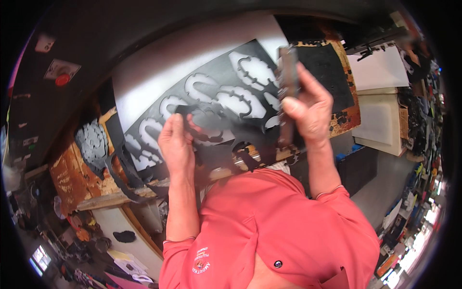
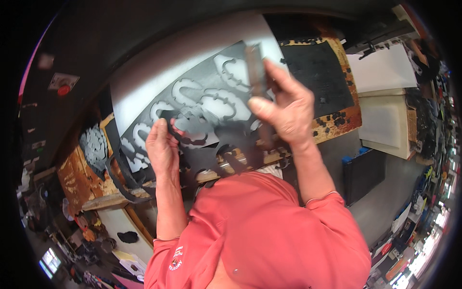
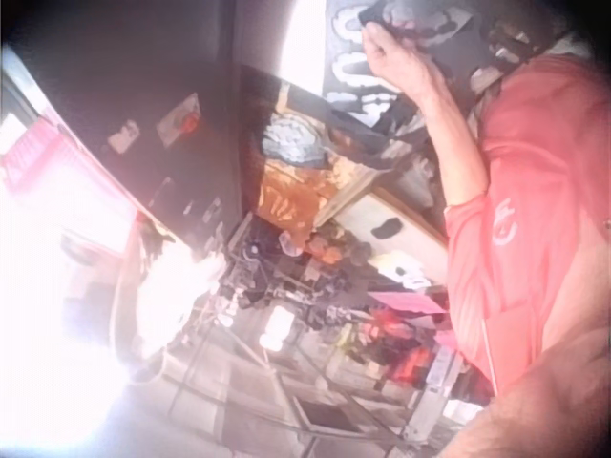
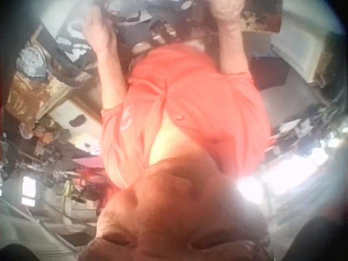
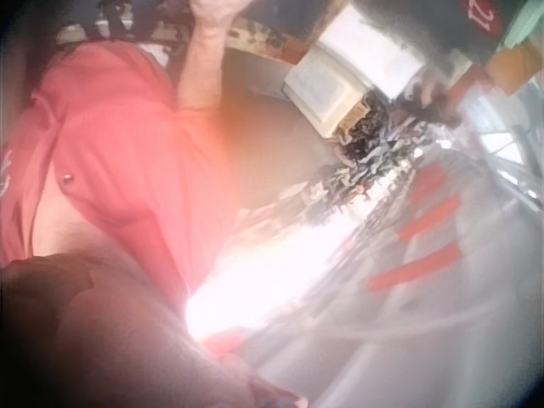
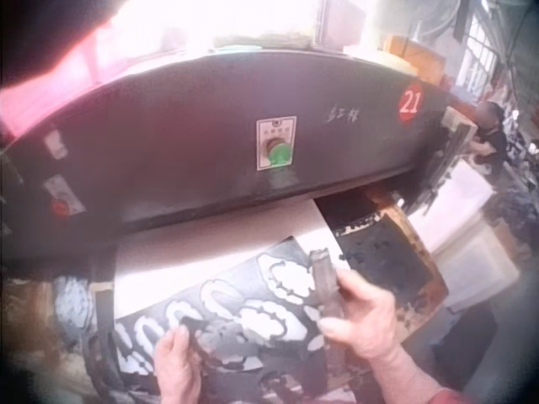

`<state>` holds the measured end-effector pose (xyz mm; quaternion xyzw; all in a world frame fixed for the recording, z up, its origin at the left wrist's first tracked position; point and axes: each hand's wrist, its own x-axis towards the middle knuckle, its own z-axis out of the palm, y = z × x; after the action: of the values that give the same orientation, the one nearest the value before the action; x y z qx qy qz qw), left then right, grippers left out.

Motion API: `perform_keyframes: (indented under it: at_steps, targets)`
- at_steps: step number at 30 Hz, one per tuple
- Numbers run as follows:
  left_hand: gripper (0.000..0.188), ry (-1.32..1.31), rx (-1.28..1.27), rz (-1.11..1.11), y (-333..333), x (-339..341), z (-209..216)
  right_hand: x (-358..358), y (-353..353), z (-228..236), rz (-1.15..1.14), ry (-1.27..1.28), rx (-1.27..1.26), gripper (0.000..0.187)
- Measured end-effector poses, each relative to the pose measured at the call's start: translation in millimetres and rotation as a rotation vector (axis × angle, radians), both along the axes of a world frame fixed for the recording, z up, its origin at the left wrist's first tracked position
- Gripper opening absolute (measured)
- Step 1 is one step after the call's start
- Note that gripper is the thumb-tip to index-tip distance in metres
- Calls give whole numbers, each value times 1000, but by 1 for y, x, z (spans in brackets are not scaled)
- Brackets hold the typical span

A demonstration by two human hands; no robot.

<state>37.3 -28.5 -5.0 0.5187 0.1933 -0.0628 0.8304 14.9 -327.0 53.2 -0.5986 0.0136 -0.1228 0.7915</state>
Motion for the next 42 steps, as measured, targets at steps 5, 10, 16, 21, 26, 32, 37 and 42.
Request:
perform_keyframes:
  at_steps: [5, 10, 16, 21, 26, 32, 37, 42]
  targets:
    - [23, -121, 18, 107, 56, -5, 8, 38, -29, 26, -22, -205, -655, 75]
    - [38, 21, 346, -112, 81, -2, 33, 63, -33, 29, 223, -506, -1325, 75]
    - [23, -22, 527, 29, 107, 0, 45, 62, -10, 9, 701, -237, -1443, 77]
    - [18, -441, 515, 389, 169, 14, 48, 61, 15, -9, 375, -87, -1204, 50]
    - [19, -311, 308, 792, 233, 33, 20, 52, 41, -41, 82, -254, -1373, 23]
    - [23, 53, 399, 559, 265, 23, -14, 48, 42, -49, 16, -203, -1365, 21]
    - [25, 57, 605, 416, 269, 21, -11, 28, 54, -56, -230, 123, -1368, 48]
    - [24, 112, 982, 367, 267, 29, -6, 25, 66, -77, -480, 186, -1463, 61]
